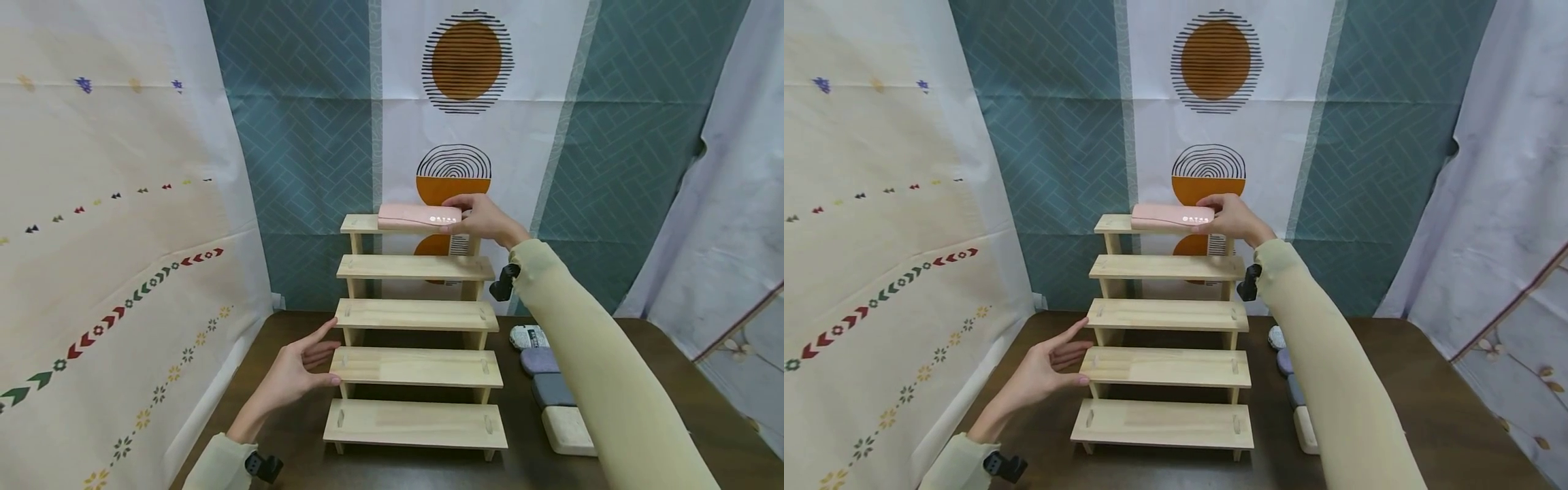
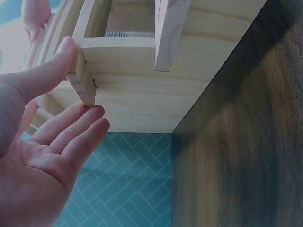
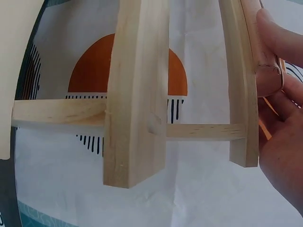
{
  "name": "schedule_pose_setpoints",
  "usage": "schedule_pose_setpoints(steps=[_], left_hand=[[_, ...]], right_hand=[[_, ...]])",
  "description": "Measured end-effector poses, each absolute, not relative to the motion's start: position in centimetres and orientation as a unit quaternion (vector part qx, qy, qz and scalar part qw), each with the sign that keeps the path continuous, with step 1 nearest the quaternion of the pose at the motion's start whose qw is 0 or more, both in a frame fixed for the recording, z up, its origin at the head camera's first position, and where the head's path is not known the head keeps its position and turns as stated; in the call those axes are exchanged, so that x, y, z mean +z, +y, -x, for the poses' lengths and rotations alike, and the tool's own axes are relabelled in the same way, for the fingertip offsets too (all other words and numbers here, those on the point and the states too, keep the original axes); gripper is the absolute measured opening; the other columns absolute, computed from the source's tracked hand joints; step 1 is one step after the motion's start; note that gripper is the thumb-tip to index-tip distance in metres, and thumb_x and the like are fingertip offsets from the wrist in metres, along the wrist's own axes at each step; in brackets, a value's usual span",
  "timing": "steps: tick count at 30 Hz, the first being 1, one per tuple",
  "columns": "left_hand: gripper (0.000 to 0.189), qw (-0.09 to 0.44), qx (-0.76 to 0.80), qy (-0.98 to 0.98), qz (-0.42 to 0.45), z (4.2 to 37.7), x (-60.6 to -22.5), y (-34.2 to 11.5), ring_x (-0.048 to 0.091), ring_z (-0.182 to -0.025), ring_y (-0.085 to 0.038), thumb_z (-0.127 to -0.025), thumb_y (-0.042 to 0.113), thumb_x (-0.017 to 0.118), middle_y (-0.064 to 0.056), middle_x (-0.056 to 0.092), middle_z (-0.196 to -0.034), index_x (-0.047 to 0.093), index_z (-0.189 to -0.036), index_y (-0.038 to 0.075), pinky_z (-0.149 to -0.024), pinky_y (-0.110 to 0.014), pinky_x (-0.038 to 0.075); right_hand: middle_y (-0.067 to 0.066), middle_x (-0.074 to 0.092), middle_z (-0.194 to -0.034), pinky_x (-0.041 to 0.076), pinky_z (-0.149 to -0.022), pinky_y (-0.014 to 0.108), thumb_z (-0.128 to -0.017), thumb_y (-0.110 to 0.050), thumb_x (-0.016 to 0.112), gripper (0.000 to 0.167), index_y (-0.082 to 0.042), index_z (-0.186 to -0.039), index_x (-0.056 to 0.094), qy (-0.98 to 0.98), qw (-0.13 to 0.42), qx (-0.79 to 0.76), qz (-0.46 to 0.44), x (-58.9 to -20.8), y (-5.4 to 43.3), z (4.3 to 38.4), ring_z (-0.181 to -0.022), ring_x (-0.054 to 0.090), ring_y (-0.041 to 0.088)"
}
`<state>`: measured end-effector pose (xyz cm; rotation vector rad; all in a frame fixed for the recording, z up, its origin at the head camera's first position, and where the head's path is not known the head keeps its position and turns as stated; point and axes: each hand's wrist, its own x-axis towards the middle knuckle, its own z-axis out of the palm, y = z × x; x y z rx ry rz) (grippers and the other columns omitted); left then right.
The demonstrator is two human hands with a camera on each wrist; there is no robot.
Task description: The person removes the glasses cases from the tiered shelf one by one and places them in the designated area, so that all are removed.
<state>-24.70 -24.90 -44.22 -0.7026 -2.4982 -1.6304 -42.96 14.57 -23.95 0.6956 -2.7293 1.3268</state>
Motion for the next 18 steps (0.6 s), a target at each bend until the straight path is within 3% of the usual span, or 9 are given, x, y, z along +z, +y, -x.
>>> schedule_pose_setpoints(steps=[4,11,18], left_hand=[[0.105,0.039,-0.531,-0.815,0.231,24.7,-44.2,-24.9,0.062,-0.129,-0.037,-0.077,0.006,0.094,-0.021,0.063,-0.141,0.040,-0.165,0.024,-0.104,-0.054,0.052],[0.105,0.040,-0.523,-0.820,0.227,24.7,-44.0,-24.9,0.063,-0.129,-0.036,-0.077,0.006,0.095,-0.021,0.064,-0.140,0.040,-0.165,0.025,-0.103,-0.044,0.055],[0.105,0.039,-0.522,-0.822,0.224,24.6,-44.1,-24.8,0.063,-0.129,-0.036,-0.077,0.006,0.095,-0.021,0.063,-0.142,0.040,-0.165,0.025,-0.103,-0.044,0.055]], right_hand=[[0.016,0.064,-0.130,0.048,-0.094,0.038,-0.088,-0.018,0.087,0.057,-0.003,-0.139,0.066,-0.870,0.030,0.440,-0.222,-24.2,14.6,42.8,-0.111,0.052,0.031],[0.016,0.065,-0.129,0.050,-0.098,0.039,-0.086,-0.020,0.088,0.060,-0.002,-0.139,0.065,-0.858,0.058,0.464,-0.212,-24.6,14.6,42.2,-0.110,0.056,0.031],[0.019,0.064,-0.131,0.053,-0.097,0.036,-0.086,-0.016,0.086,0.060,0.000,-0.139,0.064,-0.832,0.077,0.506,-0.213,-24.9,14.5,41.2,-0.110,0.058,0.033]])
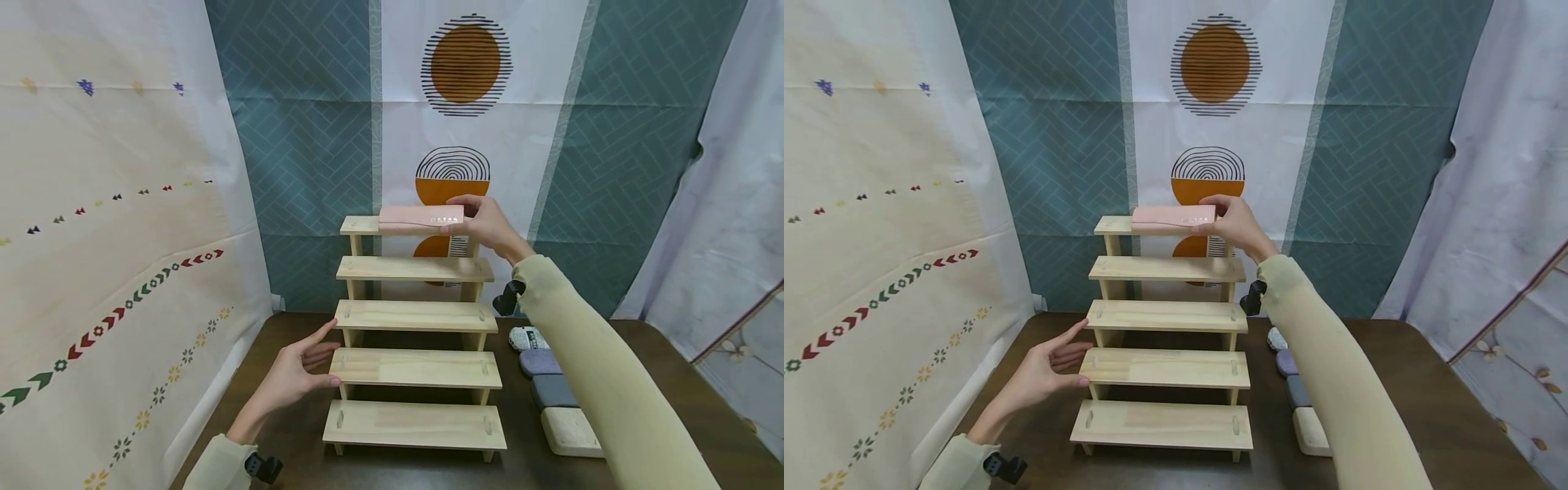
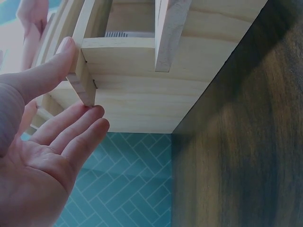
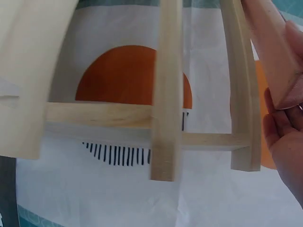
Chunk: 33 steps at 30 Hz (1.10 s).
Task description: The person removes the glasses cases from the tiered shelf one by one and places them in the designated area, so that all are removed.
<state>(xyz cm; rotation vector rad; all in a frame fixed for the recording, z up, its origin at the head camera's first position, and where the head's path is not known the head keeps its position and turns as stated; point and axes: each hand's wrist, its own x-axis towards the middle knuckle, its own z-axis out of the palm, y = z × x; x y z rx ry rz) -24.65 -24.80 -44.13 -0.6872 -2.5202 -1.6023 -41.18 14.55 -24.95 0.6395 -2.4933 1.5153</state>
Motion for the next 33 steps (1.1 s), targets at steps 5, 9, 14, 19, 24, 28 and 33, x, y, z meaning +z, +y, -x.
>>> schedule_pose_setpoints(steps=[5,9,14,19,24,28,33], left_hand=[[0.105,0.038,-0.527,-0.818,0.226,24.6,-44.2,-24.8,0.062,-0.130,-0.037,-0.077,0.006,0.095,-0.021,0.063,-0.141,0.040,-0.165,0.025,-0.104,-0.048,0.053],[0.105,0.039,-0.527,-0.817,0.230,24.6,-44.3,-24.9,0.062,-0.130,-0.037,-0.078,0.007,0.094,-0.021,0.064,-0.140,0.040,-0.165,0.026,-0.104,-0.049,0.053],[0.105,0.040,-0.529,-0.815,0.234,24.6,-44.4,-25.0,0.062,-0.130,-0.037,-0.078,0.007,0.094,-0.021,0.064,-0.140,0.039,-0.165,0.025,-0.104,-0.047,0.054],[0.105,0.042,-0.527,-0.816,0.234,24.6,-44.4,-24.9,0.063,-0.129,-0.037,-0.077,0.006,0.095,-0.021,0.065,-0.139,0.040,-0.165,0.024,-0.103,-0.046,0.055],[0.106,0.044,-0.525,-0.817,0.234,24.6,-44.3,-24.9,0.063,-0.129,-0.037,-0.077,0.006,0.095,-0.021,0.064,-0.139,0.040,-0.165,0.024,-0.103,-0.046,0.055],[0.106,0.043,-0.528,-0.815,0.235,24.6,-44.3,-24.9,0.063,-0.129,-0.038,-0.076,0.005,0.095,-0.022,0.064,-0.140,0.040,-0.165,0.023,-0.103,-0.046,0.055],[0.106,0.044,-0.527,-0.816,0.234,24.6,-44.3,-24.9,0.063,-0.128,-0.038,-0.076,0.004,0.095,-0.022,0.065,-0.138,0.040,-0.165,0.021,-0.102,-0.045,0.055]], right_hand=[[0.019,0.064,-0.132,0.054,-0.093,0.028,-0.087,-0.012,0.086,0.059,0.001,-0.140,0.063,-0.806,0.091,0.543,-0.217,-25.5,14.4,40.4,-0.108,0.058,0.030],[0.018,0.064,-0.130,0.053,-0.091,0.026,-0.087,-0.011,0.087,0.060,0.000,-0.141,0.063,-0.794,0.098,0.560,-0.217,-25.8,14.3,39.7,-0.109,0.058,0.029],[0.016,0.064,-0.125,0.053,-0.087,0.025,-0.087,-0.011,0.086,0.057,-0.001,-0.139,0.064,-0.782,0.108,0.570,-0.229,-26.1,14.4,38.7,-0.107,0.058,0.028],[0.017,0.064,-0.127,0.054,-0.090,0.024,-0.088,-0.009,0.086,0.058,0.002,-0.141,0.062,-0.773,0.107,0.575,-0.245,-26.6,14.9,37.8,-0.110,0.059,0.027],[0.018,0.065,-0.130,0.054,-0.093,0.025,-0.089,-0.007,0.085,0.055,0.001,-0.139,0.064,-0.768,0.110,0.578,-0.253,-27.2,15.6,37.1,-0.114,0.059,0.025],[0.018,0.065,-0.131,0.054,-0.094,0.026,-0.089,-0.005,0.085,0.055,0.001,-0.139,0.064,-0.761,0.116,0.580,-0.267,-27.6,16.2,36.4,-0.116,0.059,0.025],[0.019,0.063,-0.133,0.054,-0.094,0.024,-0.089,-0.001,0.083,0.058,0.004,-0.142,0.061,-0.757,0.116,0.580,-0.276,-28.3,16.9,35.5,-0.118,0.059,0.024]])
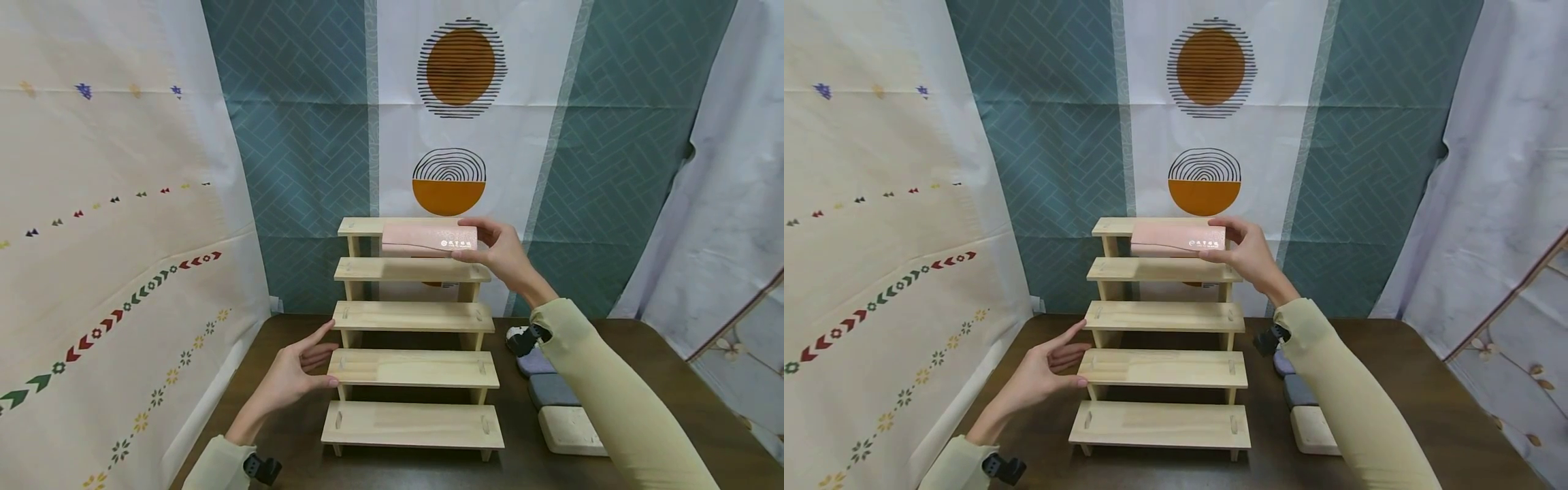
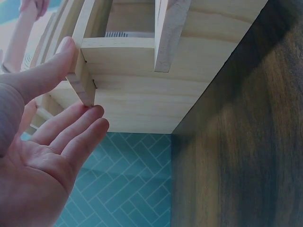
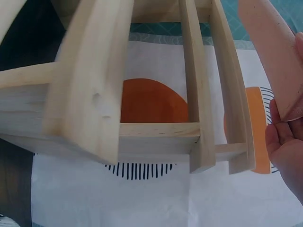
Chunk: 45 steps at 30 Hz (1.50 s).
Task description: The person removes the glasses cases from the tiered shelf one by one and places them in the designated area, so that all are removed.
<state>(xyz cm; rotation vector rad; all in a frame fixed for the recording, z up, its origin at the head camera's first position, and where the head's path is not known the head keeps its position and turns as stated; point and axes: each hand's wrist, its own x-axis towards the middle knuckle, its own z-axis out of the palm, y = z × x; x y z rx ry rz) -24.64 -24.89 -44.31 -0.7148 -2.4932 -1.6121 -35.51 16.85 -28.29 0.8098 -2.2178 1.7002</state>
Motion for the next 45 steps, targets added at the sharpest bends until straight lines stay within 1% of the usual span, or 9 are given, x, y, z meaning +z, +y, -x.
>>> schedule_pose_setpoints(steps=[4,7,15,26,31,35,38,41,45], left_hand=[[0.106,0.042,-0.529,-0.815,0.232,24.6,-44.3,-24.9,0.063,-0.128,-0.038,-0.076,0.003,0.095,-0.022,0.066,-0.137,0.040,-0.165,0.021,-0.102,-0.049,0.055],[0.106,0.041,-0.531,-0.814,0.231,24.6,-44.3,-24.8,0.064,-0.128,-0.038,-0.076,0.003,0.095,-0.022,0.066,-0.137,0.040,-0.165,0.020,-0.102,-0.051,0.054],[0.106,0.043,-0.525,-0.819,0.225,24.6,-44.2,-24.7,0.063,-0.128,-0.038,-0.076,0.004,0.095,-0.021,0.065,-0.138,0.040,-0.165,0.021,-0.102,-0.045,0.055],[0.105,0.041,-0.527,-0.818,0.228,24.6,-44.3,-24.8,0.062,-0.129,-0.040,-0.077,0.006,0.095,-0.027,0.063,-0.139,0.040,-0.165,0.020,-0.103,-0.046,0.055],[0.105,0.041,-0.526,-0.819,0.227,24.6,-44.3,-24.8,0.062,-0.129,-0.040,-0.077,0.006,0.095,-0.027,0.063,-0.138,0.040,-0.165,0.021,-0.103,-0.046,0.055],[0.105,0.040,-0.524,-0.821,0.225,24.6,-44.2,-24.7,0.062,-0.129,-0.040,-0.077,0.006,0.095,-0.029,0.063,-0.139,0.040,-0.165,0.021,-0.103,-0.046,0.054],[0.106,0.040,-0.524,-0.820,0.225,24.6,-44.2,-24.7,0.062,-0.129,-0.040,-0.076,0.005,0.095,-0.030,0.062,-0.138,0.040,-0.165,0.022,-0.104,-0.047,0.054],[0.105,0.040,-0.526,-0.819,0.226,24.6,-44.2,-24.7,0.062,-0.129,-0.040,-0.076,0.005,0.095,-0.030,0.062,-0.138,0.040,-0.165,0.022,-0.104,-0.049,0.054],[0.105,0.039,-0.527,-0.818,0.228,24.5,-44.2,-24.8,0.062,-0.129,-0.041,-0.077,0.007,0.095,-0.029,0.062,-0.139,0.040,-0.165,0.021,-0.104,-0.049,0.053]], right_hand=[[0.020,0.061,-0.137,0.054,-0.096,0.024,-0.089,0.001,0.082,0.057,0.005,-0.142,0.060,-0.758,0.115,0.579,-0.277,-28.9,17.3,34.8,-0.122,0.058,0.024],[0.020,0.061,-0.138,0.054,-0.095,0.024,-0.088,0.002,0.082,0.057,0.004,-0.141,0.061,-0.757,0.114,0.580,-0.276,-29.3,17.7,34.3,-0.124,0.057,0.023],[0.022,0.061,-0.137,0.055,-0.092,0.021,-0.088,0.005,0.081,0.057,0.008,-0.141,0.060,-0.750,0.123,0.584,-0.284,-30.6,18.9,32.7,-0.126,0.057,0.021],[0.002,0.067,-0.128,0.059,-0.086,0.022,-0.086,0.009,0.081,0.057,0.004,-0.140,0.062,-0.734,0.135,0.601,-0.287,-32.8,20.9,30.7,-0.122,0.060,0.018],[0.001,0.068,-0.129,0.055,-0.094,0.021,-0.086,0.011,0.081,0.058,0.003,-0.140,0.063,-0.733,0.141,0.601,-0.286,-33.7,21.9,29.9,-0.126,0.058,0.016],[0.001,0.067,-0.130,0.051,-0.100,0.019,-0.087,0.011,0.080,0.058,0.006,-0.142,0.060,-0.738,0.148,0.595,-0.282,-34.5,22.8,29.0,-0.130,0.057,0.013],[0.000,0.067,-0.129,0.051,-0.100,0.019,-0.087,0.011,0.079,0.059,0.010,-0.142,0.057,-0.742,0.150,0.592,-0.278,-35.0,23.4,28.4,-0.127,0.058,0.013],[0.000,0.068,-0.128,0.051,-0.099,0.019,-0.087,0.013,0.079,0.060,0.010,-0.143,0.057,-0.742,0.149,0.592,-0.277,-35.6,24.1,27.8,-0.125,0.058,0.013],[0.002,0.067,-0.128,0.053,-0.095,0.019,-0.086,0.016,0.078,0.061,0.012,-0.143,0.055,-0.734,0.144,0.598,-0.287,-36.1,25.0,27.0,-0.122,0.059,0.014]])
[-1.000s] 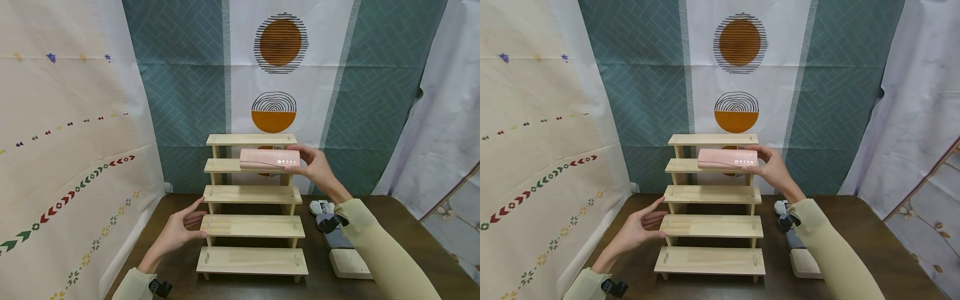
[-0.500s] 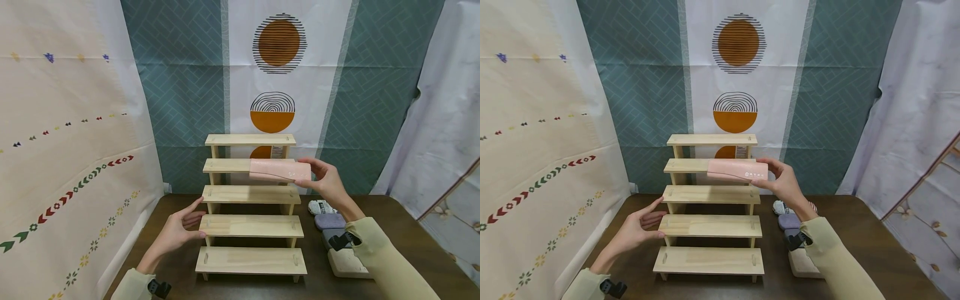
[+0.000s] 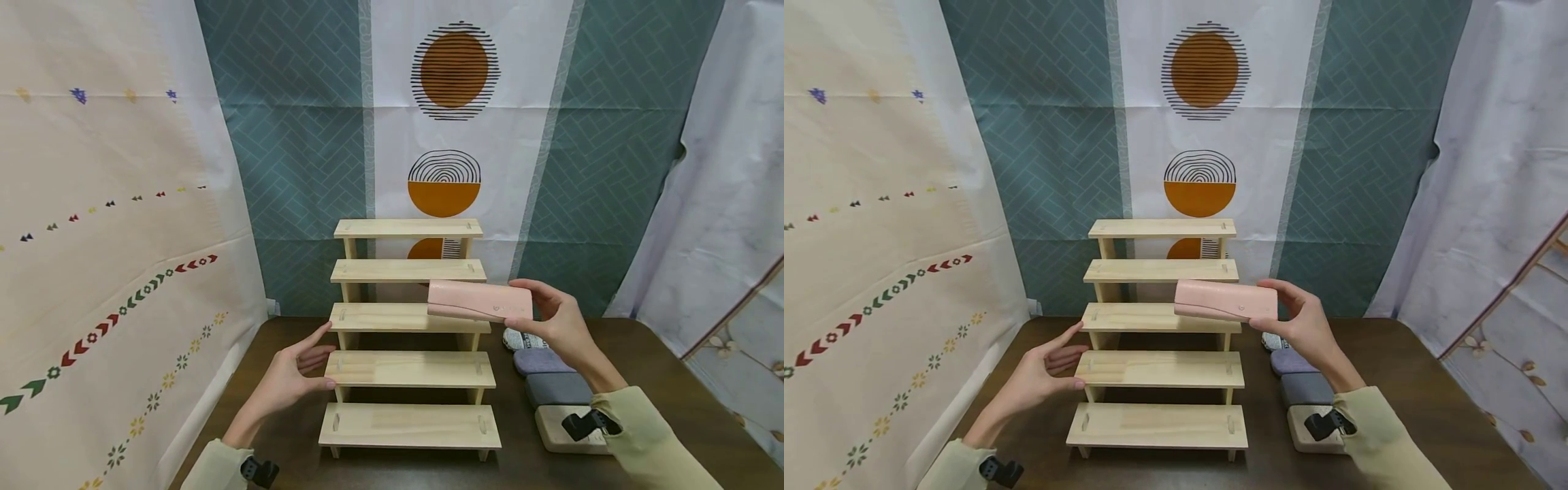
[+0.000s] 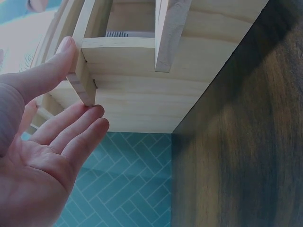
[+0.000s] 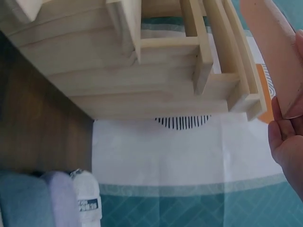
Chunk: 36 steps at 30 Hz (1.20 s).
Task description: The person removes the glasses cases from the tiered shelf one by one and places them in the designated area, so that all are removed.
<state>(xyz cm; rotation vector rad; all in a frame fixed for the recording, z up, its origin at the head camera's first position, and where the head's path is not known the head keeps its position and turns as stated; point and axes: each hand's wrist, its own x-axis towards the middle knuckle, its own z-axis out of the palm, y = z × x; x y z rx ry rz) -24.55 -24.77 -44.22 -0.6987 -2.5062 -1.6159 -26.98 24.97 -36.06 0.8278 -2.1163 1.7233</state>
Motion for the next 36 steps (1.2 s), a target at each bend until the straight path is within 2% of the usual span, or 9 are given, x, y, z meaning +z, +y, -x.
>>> schedule_pose_setpoints(steps=[4,8,11,22,27,36], left_hand=[[0.104,0.039,-0.529,-0.815,0.231,24.6,-44.2,-24.8,0.062,-0.129,-0.040,-0.078,0.007,0.095,-0.027,0.063,-0.139,0.040,-0.165,0.021,-0.103,-0.049,0.053],[0.103,0.040,-0.531,-0.813,0.234,24.6,-44.2,-24.8,0.063,-0.128,-0.039,-0.078,0.008,0.094,-0.024,0.065,-0.137,0.041,-0.165,0.023,-0.102,-0.048,0.055],[0.103,0.041,-0.533,-0.811,0.237,24.6,-44.3,-24.9,0.063,-0.128,-0.038,-0.078,0.007,0.094,-0.023,0.065,-0.137,0.041,-0.165,0.023,-0.102,-0.047,0.055],[0.103,0.040,-0.531,-0.812,0.237,24.6,-44.3,-24.8,0.062,-0.129,-0.039,-0.078,0.008,0.094,-0.024,0.065,-0.138,0.040,-0.165,0.022,-0.102,-0.047,0.054],[0.104,0.042,-0.527,-0.816,0.233,24.5,-44.2,-24.7,0.063,-0.128,-0.038,-0.078,0.007,0.094,-0.023,0.065,-0.138,0.040,-0.165,0.023,-0.102,-0.046,0.055],[0.104,0.041,-0.530,-0.813,0.238,24.5,-44.3,-24.8,0.063,-0.129,-0.039,-0.078,0.007,0.094,-0.026,0.064,-0.138,0.040,-0.165,0.021,-0.103,-0.044,0.055]], right_hand=[[0.004,0.067,-0.128,0.056,-0.089,0.021,-0.085,0.019,0.077,0.062,0.013,-0.143,0.055,-0.728,0.145,0.602,-0.293,-36.5,26.1,26.1,-0.116,0.062,0.015],[0.004,0.068,-0.123,0.058,-0.072,0.022,-0.086,0.019,0.076,0.062,0.010,-0.143,0.056,-0.731,0.142,0.601,-0.289,-37.0,27.3,25.2,-0.102,0.064,0.015],[0.006,0.068,-0.123,0.059,-0.066,0.024,-0.086,0.020,0.075,0.061,0.010,-0.143,0.056,-0.731,0.141,0.602,-0.289,-37.3,28.3,24.7,-0.097,0.064,0.015],[0.005,0.066,-0.134,0.061,-0.078,0.022,-0.087,0.024,0.071,0.065,0.013,-0.147,0.049,-0.712,0.116,0.645,-0.251,-38.7,32.2,22.5,-0.106,0.066,0.012],[0.004,0.066,-0.133,0.058,-0.075,0.020,-0.086,0.026,0.069,0.064,0.012,-0.146,0.050,-0.723,0.136,0.631,-0.246,-39.3,34.5,21.7,-0.103,0.065,0.010],[0.002,0.067,-0.129,0.058,-0.076,0.018,-0.087,0.025,0.071,0.065,0.010,-0.147,0.051,-0.748,0.147,0.615,-0.202,-40.5,38.2,20.5,-0.100,0.066,0.007]])
